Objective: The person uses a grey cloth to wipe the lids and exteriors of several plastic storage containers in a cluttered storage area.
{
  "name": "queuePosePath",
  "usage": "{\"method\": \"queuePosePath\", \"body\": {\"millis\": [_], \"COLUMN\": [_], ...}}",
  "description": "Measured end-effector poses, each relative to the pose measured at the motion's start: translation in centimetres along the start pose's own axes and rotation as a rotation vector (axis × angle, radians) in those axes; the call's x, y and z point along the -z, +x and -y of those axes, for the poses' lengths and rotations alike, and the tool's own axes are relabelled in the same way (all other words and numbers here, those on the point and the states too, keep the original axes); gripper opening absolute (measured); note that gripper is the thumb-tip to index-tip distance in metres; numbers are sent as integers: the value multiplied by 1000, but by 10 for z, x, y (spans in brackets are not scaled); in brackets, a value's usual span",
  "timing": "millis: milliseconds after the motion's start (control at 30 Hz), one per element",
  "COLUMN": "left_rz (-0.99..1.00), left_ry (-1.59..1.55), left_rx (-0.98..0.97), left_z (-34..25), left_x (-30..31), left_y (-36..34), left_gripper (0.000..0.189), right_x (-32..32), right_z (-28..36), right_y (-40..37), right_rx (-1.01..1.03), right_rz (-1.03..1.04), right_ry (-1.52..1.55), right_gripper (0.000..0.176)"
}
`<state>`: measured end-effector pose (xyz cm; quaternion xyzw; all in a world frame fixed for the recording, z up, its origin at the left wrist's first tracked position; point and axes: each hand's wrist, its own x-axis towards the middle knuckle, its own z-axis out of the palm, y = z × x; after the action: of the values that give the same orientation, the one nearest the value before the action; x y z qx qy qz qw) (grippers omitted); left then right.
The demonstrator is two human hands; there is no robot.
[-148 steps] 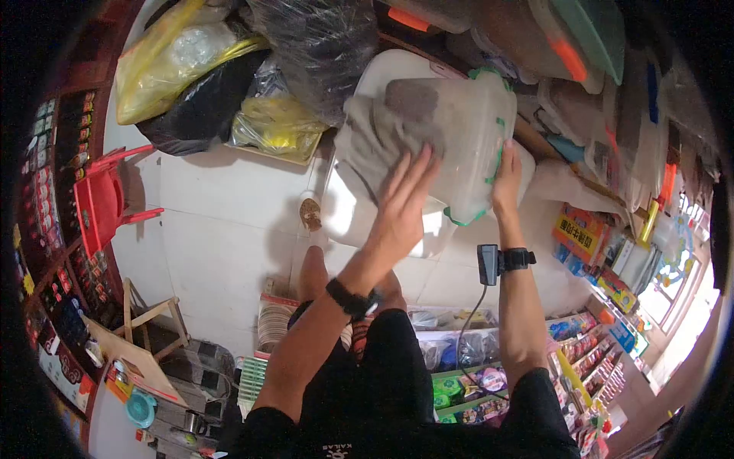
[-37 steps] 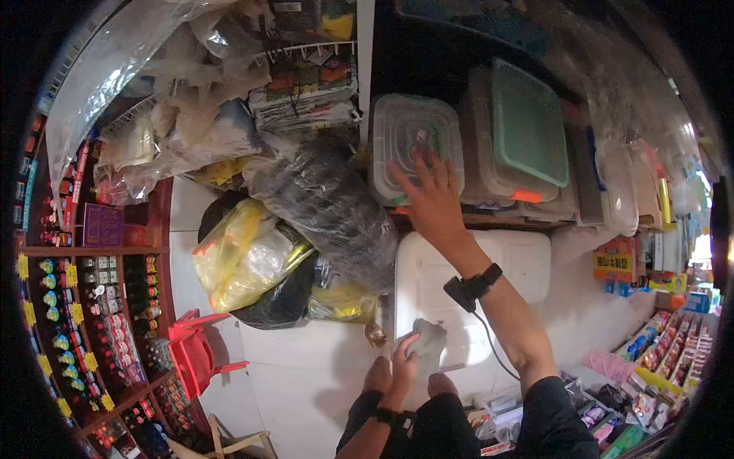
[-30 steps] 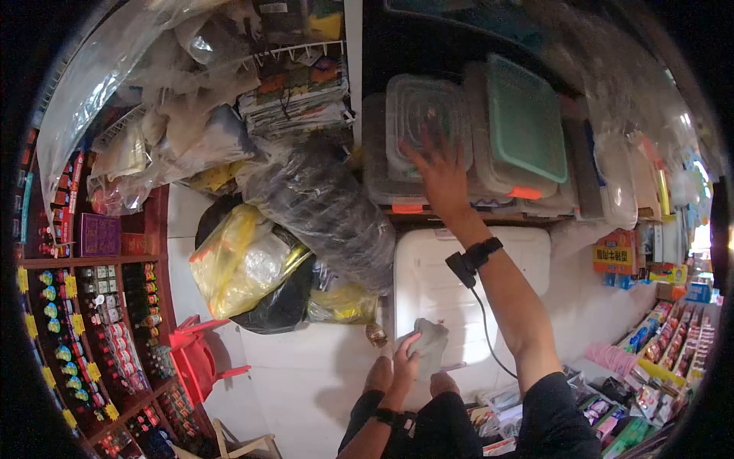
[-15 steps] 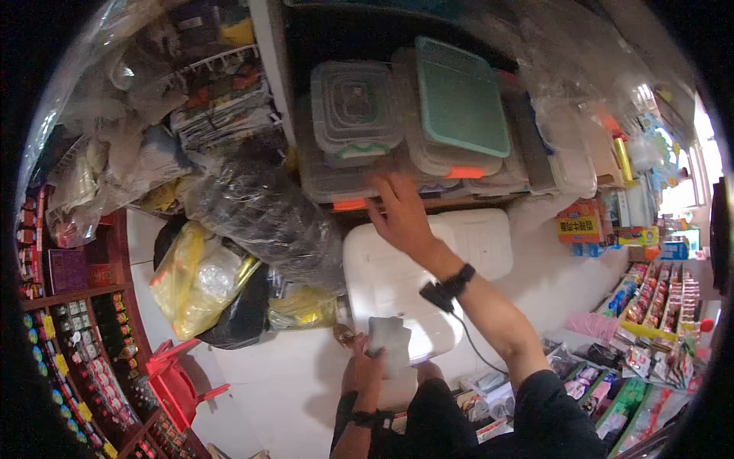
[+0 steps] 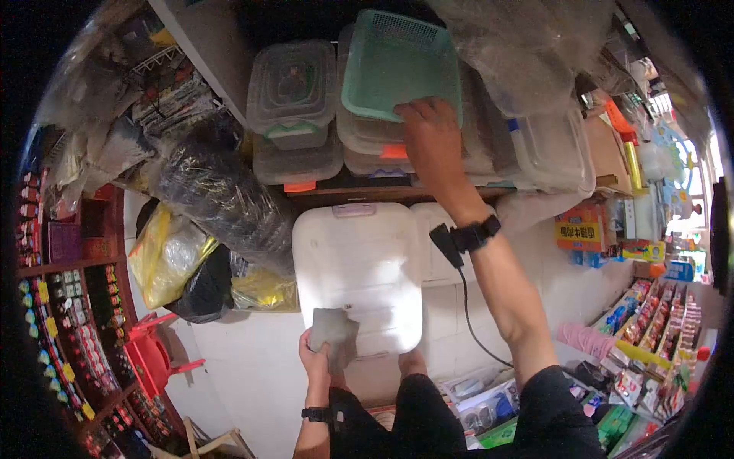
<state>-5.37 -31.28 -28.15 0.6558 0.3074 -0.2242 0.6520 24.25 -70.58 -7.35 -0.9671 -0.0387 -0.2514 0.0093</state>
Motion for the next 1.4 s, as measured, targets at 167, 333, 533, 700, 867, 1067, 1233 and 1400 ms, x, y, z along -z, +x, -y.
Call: {"method": "queuePosePath", "body": {"millis": [167,333,533,700,867,1067,1233,1400], "left_rz": [-167,-263,-315,-187,-129,-93,-78,-93], "left_ry": [-58,-126,-156,-121,-80,23,77,-35], "left_rx": [-55,-76,-135,18,-88,-99,-160,-116], "left_z": [6,22,38,33,40,39,53,52], "left_x": [-33,-53,-62,-47,-34,-31,-27,-29], "left_y": [-24,-37,-41,-40,-29,-26,-19,-24], "left_gripper": [54,52,46,39,38,40,42,42], "right_x": [-8,-26,-57,-11,-11,-44,-40,-18], "right_z": [22,74,111,112,35,-12,-17,-10], "right_y": [26,55,66,26,-45,-44,-45,-50], "right_rx": [187,330,308,157,-11,65,86,144], "right_rz": [-130,-90,-44,-146,46,118,160,215], "right_ry": [217,303,288,457,65,-121,-100,-15], "right_gripper": [39,38,42,46,58,48,43,50]}}
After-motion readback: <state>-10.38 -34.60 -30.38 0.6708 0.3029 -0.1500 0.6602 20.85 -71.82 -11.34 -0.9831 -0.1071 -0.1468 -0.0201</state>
